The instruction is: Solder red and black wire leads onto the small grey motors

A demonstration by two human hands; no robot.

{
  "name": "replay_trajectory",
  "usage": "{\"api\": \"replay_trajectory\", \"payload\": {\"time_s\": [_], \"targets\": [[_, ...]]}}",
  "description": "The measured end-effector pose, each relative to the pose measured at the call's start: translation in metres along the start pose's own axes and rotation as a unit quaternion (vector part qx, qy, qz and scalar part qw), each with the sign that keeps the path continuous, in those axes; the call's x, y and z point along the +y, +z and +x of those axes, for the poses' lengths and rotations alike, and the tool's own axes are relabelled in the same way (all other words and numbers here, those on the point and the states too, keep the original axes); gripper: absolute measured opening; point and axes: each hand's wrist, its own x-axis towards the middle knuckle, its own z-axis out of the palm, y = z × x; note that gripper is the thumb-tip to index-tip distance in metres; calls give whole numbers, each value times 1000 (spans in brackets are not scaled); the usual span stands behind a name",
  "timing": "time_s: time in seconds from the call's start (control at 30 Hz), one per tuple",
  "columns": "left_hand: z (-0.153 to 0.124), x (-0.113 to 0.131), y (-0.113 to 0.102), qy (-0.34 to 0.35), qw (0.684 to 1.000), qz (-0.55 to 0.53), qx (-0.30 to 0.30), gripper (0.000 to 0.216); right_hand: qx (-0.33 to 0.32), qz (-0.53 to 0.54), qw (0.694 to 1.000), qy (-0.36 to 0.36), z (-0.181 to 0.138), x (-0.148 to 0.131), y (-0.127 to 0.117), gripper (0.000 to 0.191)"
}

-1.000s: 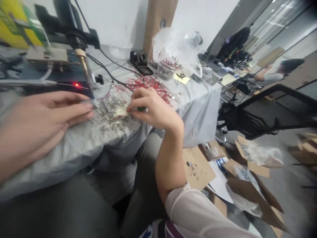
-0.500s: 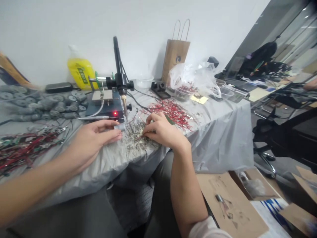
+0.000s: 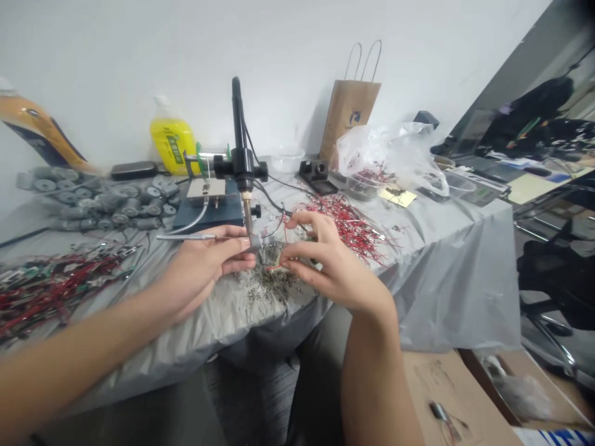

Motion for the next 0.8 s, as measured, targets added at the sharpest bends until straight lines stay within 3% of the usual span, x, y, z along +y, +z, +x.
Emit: {"api": "replay_trajectory", "payload": {"time_s": [0.23, 0.33, 0.57, 0.8], "targets": [[-6, -9, -7, -19, 1000, -5, -17, 33, 40, 48, 998, -22, 1, 5, 1, 19], [-9, -10, -6, -27, 999, -16, -20, 33, 98, 102, 990, -12, 5, 7, 9, 13], [-12, -13, -11, -63, 996, -49, -39, 43, 249, 264, 932, 0, 23, 9, 41, 12], [-8, -9, -15, -58, 998, -17, 11, 46, 391, 192, 900, 15, 26, 2, 50, 15]]}}
